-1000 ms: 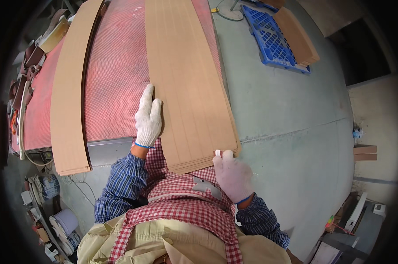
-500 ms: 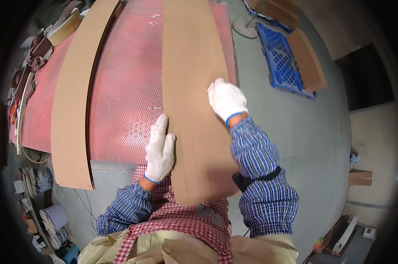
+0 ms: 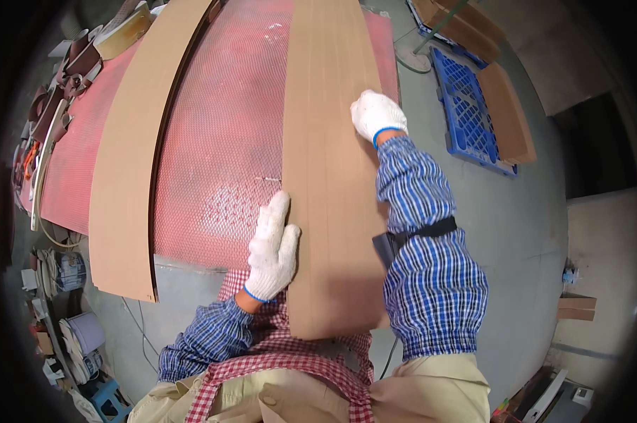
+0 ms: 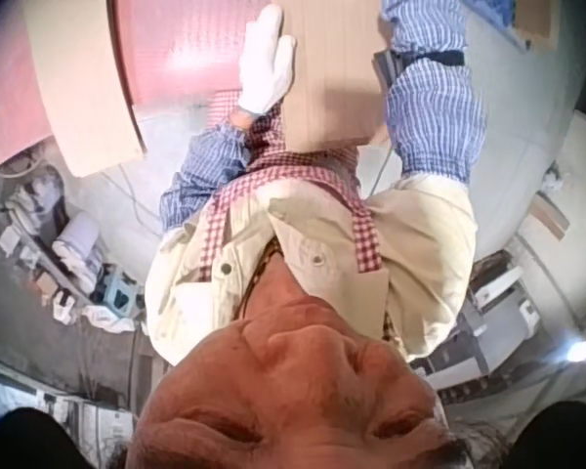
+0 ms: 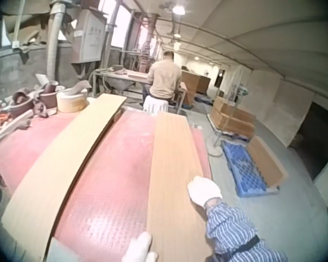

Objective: The recorder is sanding the surfaces and edges of several large, curved wooden panels using a small sanding block.

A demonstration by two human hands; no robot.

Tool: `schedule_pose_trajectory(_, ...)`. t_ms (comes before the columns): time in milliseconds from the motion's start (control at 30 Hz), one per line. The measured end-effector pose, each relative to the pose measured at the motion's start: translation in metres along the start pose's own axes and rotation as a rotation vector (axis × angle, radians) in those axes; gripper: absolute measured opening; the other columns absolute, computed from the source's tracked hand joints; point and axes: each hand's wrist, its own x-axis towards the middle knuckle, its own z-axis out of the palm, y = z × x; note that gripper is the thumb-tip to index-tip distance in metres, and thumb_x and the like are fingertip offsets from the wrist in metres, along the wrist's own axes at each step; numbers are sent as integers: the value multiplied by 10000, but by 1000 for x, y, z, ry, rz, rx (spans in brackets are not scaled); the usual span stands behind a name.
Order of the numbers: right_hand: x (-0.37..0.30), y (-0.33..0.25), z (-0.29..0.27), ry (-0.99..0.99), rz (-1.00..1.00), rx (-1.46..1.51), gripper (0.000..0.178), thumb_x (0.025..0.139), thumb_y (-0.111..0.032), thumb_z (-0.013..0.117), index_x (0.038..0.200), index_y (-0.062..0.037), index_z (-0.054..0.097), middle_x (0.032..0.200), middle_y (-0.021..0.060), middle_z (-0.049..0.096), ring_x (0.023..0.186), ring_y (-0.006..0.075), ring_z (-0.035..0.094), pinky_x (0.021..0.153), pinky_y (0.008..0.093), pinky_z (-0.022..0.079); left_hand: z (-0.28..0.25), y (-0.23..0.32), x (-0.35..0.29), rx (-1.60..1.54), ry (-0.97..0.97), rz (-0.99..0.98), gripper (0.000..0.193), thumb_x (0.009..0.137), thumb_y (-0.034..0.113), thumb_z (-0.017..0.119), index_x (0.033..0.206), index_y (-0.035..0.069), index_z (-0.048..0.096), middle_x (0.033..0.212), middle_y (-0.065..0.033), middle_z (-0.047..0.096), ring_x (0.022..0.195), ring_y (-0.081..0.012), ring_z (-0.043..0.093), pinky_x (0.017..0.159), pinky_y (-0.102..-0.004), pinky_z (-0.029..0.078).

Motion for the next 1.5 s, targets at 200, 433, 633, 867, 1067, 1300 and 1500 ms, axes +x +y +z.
schedule_pose_trajectory(200,-158,8,7,81,-53,35,318,974,-325,506,928,-27,606,818,242,684,771,434,668,721,536,527,7,-6,8,-13,39,24,475,957,92,520,1394,-85,458,1351,-289,535,1265,-399,522,1094,-409,395)
schedule_pose_trajectory(433,-351,7,9,123,-216,-190,237,1014,-249,500,908,-50,573,665,130,578,509,334,599,459,454,480,8,-11,14,-23,25,20,487,954,159,546,1377,-68,471,1308,-273,564,1175,-409,546,1033,-438,437)
schedule_pose_trajectory(633,-416,-8,-2,-151,118,129,256,1015,-273,494,919,-54,586,681,142,580,583,344,629,481,454,485,5,-16,9,2,15,28,492,964,183,536,1384,-64,467,1344,-267,545,1203,-409,534,1061,-438,414)
schedule_pose_trajectory(867,-405,-35,-5,-202,365,301,358,996,-386,480,927,-48,576,709,215,649,687,418,664,613,534,518,3,-12,9,3,-36,-12,516,976,187,528,1423,-56,443,1426,-274,495,1322,-368,501,1105,-392,396)
schedule_pose_trajectory(1067,-400,-38,-6,-261,328,217,344,1002,-367,484,923,-43,569,687,230,639,664,415,658,575,532,508,3,-13,12,2,13,51,494,951,167,540,1377,-72,463,1343,-265,543,1185,-420,532,1033,-449,428)
schedule_pose_trajectory(1300,-350,-34,0,-135,104,114,316,1009,-328,486,894,-41,554,637,188,628,592,364,651,509,473,503,-1,-7,11,23,-38,-18,497,968,162,520,1402,-72,455,1394,-290,508,1291,-401,509,1092,-410,404)
schedule_pose_trajectory(1500,-236,-26,10,36,33,95,307,995,-294,505,878,-22,586,647,209,636,624,370,663,534,467,521,2,-11,8,13,7,77,488,942,74,537,1398,-77,452,1364,-293,522,1247,-424,527,1081,-425,407)
